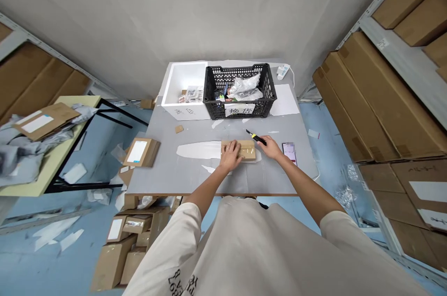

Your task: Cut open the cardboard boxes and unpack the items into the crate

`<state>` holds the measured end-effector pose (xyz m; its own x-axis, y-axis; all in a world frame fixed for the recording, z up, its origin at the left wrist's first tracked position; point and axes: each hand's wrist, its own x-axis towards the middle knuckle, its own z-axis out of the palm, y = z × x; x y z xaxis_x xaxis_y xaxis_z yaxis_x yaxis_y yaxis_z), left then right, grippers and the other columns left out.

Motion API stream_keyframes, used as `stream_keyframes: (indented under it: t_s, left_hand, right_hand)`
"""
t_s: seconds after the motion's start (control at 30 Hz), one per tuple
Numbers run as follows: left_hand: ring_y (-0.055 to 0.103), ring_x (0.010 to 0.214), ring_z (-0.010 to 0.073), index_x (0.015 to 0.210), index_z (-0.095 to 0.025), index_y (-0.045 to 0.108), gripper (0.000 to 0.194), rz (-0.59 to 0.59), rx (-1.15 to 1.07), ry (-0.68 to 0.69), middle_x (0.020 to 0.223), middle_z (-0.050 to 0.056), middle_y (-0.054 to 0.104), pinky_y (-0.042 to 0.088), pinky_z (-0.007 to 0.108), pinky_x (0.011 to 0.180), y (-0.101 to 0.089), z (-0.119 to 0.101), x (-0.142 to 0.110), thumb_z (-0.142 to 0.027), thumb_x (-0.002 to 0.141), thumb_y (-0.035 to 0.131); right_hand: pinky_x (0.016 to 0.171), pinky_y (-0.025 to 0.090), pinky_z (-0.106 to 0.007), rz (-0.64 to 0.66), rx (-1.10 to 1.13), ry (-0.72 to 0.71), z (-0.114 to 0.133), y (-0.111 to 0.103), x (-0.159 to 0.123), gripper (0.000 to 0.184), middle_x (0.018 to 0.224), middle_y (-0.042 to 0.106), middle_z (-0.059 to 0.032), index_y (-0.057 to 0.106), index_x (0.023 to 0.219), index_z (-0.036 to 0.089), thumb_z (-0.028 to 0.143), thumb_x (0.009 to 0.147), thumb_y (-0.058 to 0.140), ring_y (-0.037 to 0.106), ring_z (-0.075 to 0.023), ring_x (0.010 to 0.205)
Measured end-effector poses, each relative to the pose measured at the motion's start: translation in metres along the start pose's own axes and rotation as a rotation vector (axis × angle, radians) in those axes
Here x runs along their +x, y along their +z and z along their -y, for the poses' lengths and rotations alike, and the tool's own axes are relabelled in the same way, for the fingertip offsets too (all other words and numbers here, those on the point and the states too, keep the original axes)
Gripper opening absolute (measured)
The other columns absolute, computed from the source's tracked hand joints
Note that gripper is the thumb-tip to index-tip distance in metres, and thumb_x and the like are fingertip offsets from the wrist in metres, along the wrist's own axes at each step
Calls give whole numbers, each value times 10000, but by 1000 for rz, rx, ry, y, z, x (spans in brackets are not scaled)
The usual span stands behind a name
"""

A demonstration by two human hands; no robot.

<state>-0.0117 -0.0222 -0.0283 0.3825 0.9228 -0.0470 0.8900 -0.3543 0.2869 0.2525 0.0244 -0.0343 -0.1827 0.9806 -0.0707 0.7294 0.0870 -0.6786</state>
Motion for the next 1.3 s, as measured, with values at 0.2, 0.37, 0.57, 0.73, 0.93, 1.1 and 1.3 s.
stream_keyframes:
  t_s: [0.2, 0.37, 0.57, 0.73, 0.93, 1.1, 1.3]
  left_hand:
    - [407, 1382, 319, 1444, -287, 427, 574, 30, 47, -60, 1517, 135, 428, 313, 502, 1129, -11, 16, -19, -422, 926, 637]
    - [548, 1211, 319, 1406, -248, 437, 492, 48, 50, -235, 1340, 154, 530, 416, 453, 1021, -12, 27, -17, -418, 965, 573]
    - [634, 1073, 265, 1370, -237, 459, 417, 87, -115, -209, 1338, 122, 533, 511, 380, 889, -7, 39, -18, -219, 955, 494]
    - [609, 1157, 233, 1347, -252, 488, 365, 19, -277, -154, 1384, 97, 509, 509, 375, 973, -7, 42, -16, -269, 987, 434]
    - [458, 1313, 302, 1311, -229, 511, 386, -30, -109, -177, 1356, 121, 549, 358, 465, 1111, -11, 23, 0, -397, 963, 522]
    - [471, 1245, 339, 1446, -213, 397, 704, 30, -66, -191, 1401, 155, 498, 382, 469, 1026, -7, -6, 4, -568, 879, 615]
    - [397, 1334, 372, 1503, -207, 331, 849, 88, 1, -71, 1501, 186, 395, 330, 511, 1072, 0, -19, -2, -490, 801, 716]
  right_hand:
    - [1029, 456, -379, 229, -26, -142, 36, 24, 31, 355, 1277, 697, -75, 668, 1251, 235, 414, 971, 540, 622, -269, 1177]
    - [1012, 460, -402, 180, -70, -55, 36, 34, 20, 366, 1266, 704, -96, 669, 1246, 219, 423, 965, 552, 619, -292, 1176]
    - [914, 510, -345, 200, 123, -9, 38, 44, -3, 346, 1197, 728, -78, 646, 1212, 223, 448, 967, 550, 667, -248, 1064]
    - [900, 518, -341, 214, 294, 30, 43, 56, -15, 353, 1149, 740, -34, 608, 1211, 254, 493, 956, 560, 685, -224, 1011]
    - [922, 509, -363, 98, 268, 99, 35, 53, -5, 357, 1154, 713, -50, 614, 1160, 247, 520, 941, 543, 656, -225, 1028]
    - [1008, 475, -384, 7, 261, 131, 28, 44, 6, 382, 1235, 675, -86, 598, 1171, 225, 519, 938, 523, 623, -232, 1137]
    - [1149, 372, -427, 17, 292, 95, 32, 47, 10, 353, 1437, 571, -95, 601, 1138, 241, 521, 933, 541, 521, -248, 1339]
